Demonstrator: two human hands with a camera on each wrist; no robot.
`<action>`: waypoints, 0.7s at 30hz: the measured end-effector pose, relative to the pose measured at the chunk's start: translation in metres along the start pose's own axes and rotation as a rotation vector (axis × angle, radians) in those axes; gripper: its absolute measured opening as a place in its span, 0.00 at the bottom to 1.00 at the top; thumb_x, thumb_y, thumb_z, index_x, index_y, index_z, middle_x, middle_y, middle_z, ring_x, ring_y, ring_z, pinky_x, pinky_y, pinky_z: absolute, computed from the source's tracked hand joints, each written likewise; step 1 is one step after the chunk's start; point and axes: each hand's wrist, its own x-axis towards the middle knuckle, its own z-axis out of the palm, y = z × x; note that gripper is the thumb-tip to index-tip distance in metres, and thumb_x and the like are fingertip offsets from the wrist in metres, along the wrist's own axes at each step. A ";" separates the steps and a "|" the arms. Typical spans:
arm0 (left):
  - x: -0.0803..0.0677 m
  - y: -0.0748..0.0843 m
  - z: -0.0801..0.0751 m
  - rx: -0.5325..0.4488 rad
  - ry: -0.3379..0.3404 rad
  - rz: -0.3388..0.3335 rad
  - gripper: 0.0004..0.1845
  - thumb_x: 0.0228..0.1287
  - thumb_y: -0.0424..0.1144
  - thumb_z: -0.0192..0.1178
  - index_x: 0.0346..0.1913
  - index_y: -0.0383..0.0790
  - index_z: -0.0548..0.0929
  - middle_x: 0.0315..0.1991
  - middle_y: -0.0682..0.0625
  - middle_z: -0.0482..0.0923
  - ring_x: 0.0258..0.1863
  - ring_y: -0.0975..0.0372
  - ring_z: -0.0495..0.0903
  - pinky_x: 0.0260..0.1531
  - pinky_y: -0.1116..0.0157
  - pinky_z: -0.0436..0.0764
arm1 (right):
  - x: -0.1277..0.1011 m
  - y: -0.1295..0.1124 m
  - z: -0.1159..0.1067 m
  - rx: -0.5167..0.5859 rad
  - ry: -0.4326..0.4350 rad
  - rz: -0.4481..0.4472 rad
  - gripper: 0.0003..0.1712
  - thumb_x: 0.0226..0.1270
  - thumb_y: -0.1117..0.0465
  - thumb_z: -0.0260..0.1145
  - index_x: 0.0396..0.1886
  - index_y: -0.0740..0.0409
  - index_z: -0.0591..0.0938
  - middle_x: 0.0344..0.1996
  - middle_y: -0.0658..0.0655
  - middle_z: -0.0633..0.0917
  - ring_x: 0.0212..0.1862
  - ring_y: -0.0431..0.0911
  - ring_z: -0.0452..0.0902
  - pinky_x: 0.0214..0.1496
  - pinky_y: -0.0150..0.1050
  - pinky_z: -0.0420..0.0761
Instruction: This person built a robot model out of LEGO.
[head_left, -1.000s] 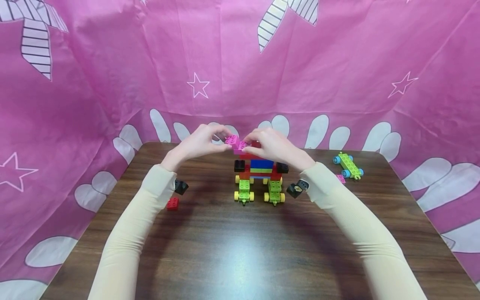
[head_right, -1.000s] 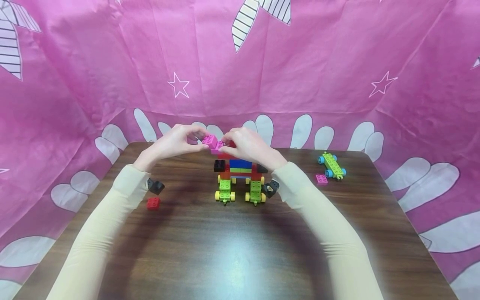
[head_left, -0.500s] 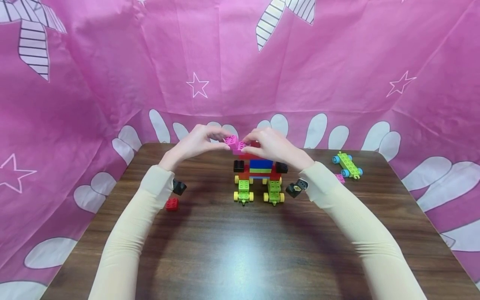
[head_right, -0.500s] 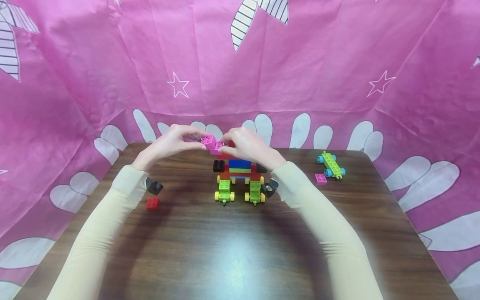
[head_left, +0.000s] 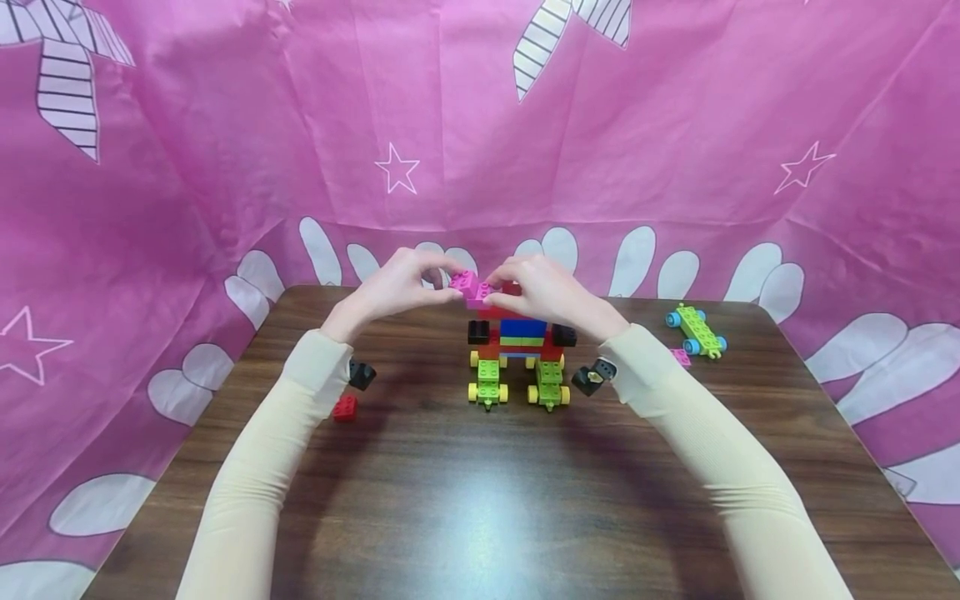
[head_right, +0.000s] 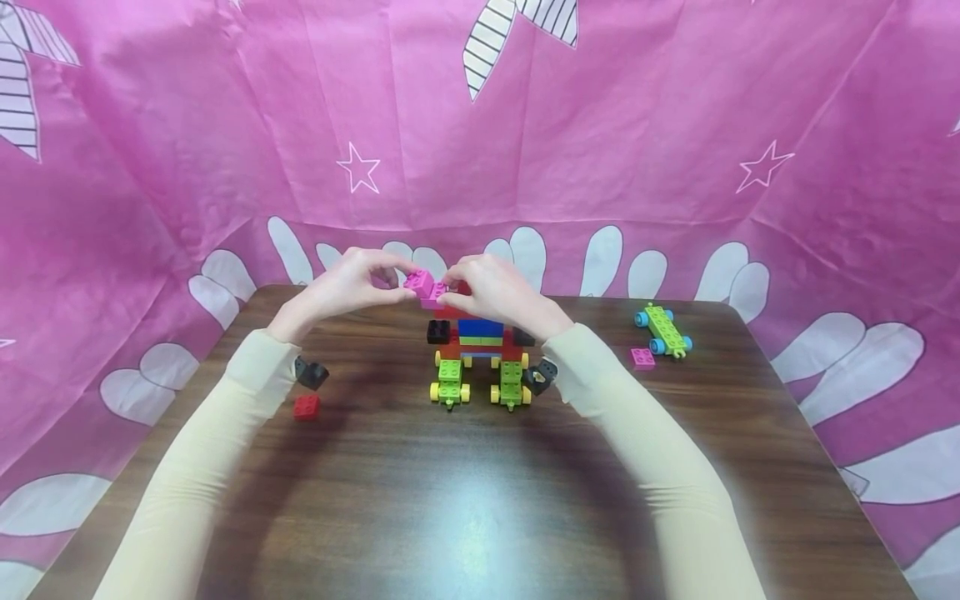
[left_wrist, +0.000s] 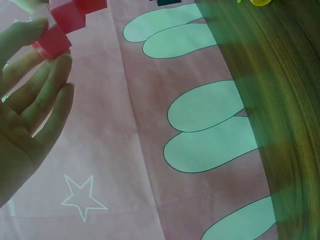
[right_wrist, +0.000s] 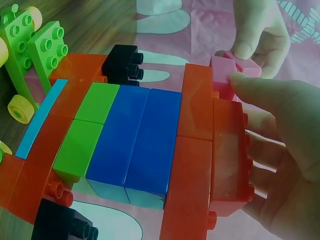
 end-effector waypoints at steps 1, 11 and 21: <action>0.000 0.001 0.000 0.015 0.002 0.005 0.19 0.60 0.41 0.71 0.54 0.47 0.85 0.45 0.53 0.86 0.33 0.62 0.80 0.37 0.64 0.83 | 0.000 0.000 0.000 0.001 0.000 -0.001 0.19 0.64 0.49 0.70 0.50 0.54 0.87 0.44 0.55 0.90 0.47 0.50 0.84 0.49 0.41 0.86; 0.002 0.008 -0.003 0.122 0.010 0.035 0.15 0.60 0.42 0.70 0.50 0.49 0.87 0.27 0.54 0.80 0.23 0.61 0.72 0.26 0.66 0.72 | 0.001 0.002 0.001 -0.012 0.009 -0.010 0.19 0.64 0.49 0.71 0.49 0.54 0.88 0.43 0.55 0.90 0.45 0.48 0.84 0.47 0.40 0.86; 0.004 0.009 -0.005 0.131 -0.007 0.034 0.16 0.60 0.43 0.70 0.51 0.49 0.86 0.28 0.52 0.80 0.25 0.62 0.74 0.27 0.66 0.72 | 0.001 0.001 0.000 0.001 0.016 -0.016 0.18 0.63 0.49 0.72 0.47 0.54 0.88 0.42 0.55 0.90 0.43 0.47 0.85 0.45 0.39 0.86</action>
